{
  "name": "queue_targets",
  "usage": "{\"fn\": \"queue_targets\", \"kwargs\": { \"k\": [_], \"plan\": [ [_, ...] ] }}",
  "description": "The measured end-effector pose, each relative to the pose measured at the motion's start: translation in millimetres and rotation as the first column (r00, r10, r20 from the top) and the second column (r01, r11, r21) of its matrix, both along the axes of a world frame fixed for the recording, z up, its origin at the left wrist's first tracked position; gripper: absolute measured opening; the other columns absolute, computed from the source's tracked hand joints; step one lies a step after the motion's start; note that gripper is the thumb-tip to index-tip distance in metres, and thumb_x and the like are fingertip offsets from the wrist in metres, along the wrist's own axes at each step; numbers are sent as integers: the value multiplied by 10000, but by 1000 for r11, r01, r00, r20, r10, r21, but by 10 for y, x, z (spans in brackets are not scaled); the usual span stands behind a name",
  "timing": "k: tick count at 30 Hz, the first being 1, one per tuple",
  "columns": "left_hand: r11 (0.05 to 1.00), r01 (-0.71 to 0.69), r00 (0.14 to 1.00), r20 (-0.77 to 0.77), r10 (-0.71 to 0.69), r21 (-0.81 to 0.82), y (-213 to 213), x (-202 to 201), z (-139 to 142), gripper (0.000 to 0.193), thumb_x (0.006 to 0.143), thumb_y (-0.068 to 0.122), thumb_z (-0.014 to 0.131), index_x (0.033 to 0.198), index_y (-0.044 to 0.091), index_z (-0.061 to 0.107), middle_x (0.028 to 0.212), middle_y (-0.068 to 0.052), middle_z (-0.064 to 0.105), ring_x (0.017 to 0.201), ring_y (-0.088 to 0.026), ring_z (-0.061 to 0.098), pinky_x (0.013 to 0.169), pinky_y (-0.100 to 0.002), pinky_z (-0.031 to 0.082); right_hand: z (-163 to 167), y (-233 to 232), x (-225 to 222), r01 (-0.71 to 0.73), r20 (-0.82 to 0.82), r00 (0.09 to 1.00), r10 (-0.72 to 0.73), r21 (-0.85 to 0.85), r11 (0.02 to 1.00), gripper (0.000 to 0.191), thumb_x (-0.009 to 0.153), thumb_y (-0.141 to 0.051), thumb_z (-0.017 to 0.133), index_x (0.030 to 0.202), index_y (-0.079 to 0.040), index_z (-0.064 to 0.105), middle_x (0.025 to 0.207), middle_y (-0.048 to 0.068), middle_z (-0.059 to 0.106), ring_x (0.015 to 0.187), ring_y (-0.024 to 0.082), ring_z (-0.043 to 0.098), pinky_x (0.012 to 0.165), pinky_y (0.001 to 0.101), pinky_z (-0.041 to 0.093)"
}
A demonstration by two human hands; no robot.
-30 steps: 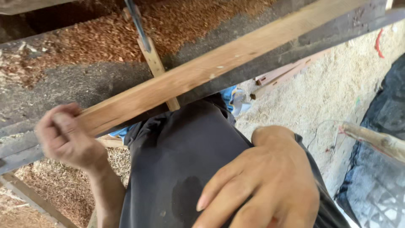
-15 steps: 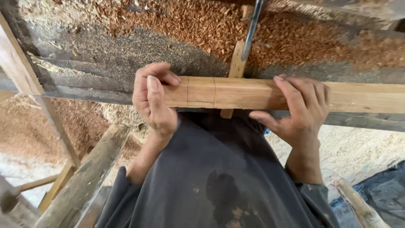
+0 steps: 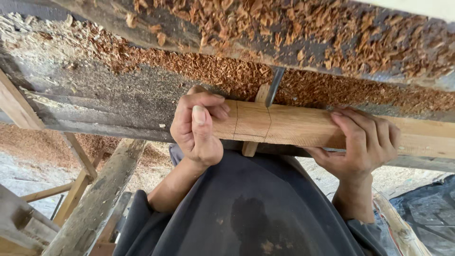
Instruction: The person uses a chisel and hammer to carve rectangular notches into a wooden plank clamped to a workbench. They repeatedly position the chisel, strike it with a hammer, and clear wood chips to deepen the cuts.
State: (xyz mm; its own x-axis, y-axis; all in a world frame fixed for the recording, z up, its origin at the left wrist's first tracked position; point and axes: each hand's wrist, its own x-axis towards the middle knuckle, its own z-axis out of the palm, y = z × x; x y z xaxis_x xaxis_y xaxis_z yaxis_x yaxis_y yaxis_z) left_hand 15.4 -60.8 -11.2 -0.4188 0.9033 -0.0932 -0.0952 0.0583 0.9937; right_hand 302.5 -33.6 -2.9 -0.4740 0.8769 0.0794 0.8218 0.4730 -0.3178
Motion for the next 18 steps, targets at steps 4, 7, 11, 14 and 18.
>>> {"fn": "queue_targets", "kwargs": {
  "k": [4, 7, 11, 14, 18],
  "plan": [
    [1000, -10, 1000, -22, 10, -20, 81, 17, 13, 329, 1159, 226, 399, 1108, -39, 587, 773, -104, 578, 733, -142, 556, 737, -268, 488, -10, 32, 17, 31, 14, 999, -31, -5, 1000, 586, 946, -677, 761, 1111, -118, 709, 1103, 40, 769, 1008, 232, 712, 941, 394, 463],
    [999, -16, 999, -34, 15, -51, 113, 31, 16, 347, 1146, 229, 382, 1076, -41, 589, 791, -90, 568, 684, -125, 549, 698, -258, 495, -2, 31, 14, 49, 29, 998, -49, -1, 999, 550, 943, -642, 754, 1100, -116, 724, 1107, 31, 781, 1005, 233, 720, 928, 392, 468],
    [1000, -32, 998, -62, 31, -1, 139, 47, -4, 346, 1154, 224, 391, 1055, -46, 584, 779, -106, 583, 690, -150, 555, 710, -276, 490, -11, 42, 16, 48, 33, 998, -47, -13, 999, 545, 953, -664, 729, 1074, -133, 722, 1095, 26, 770, 1010, 241, 707, 912, 389, 451],
    [1000, -28, 996, -80, 27, -5, 145, 53, -17, 356, 1158, 230, 393, 1049, -50, 584, 753, -100, 584, 681, -150, 569, 713, -280, 482, -33, 53, 20, 30, 7, 1000, -30, 5, 1000, 548, 979, -646, 718, 1096, -111, 724, 1103, 42, 777, 1008, 238, 717, 950, 412, 453],
    [998, -52, 997, -52, 51, -26, 147, 55, -18, 360, 1154, 228, 393, 1032, -52, 584, 815, -132, 594, 675, -142, 573, 669, -252, 473, -58, 60, 32, 24, 21, 999, -25, 25, 999, 566, 956, -658, 702, 1076, -105, 719, 1073, 47, 776, 975, 237, 715, 938, 405, 461]
  ]
}}
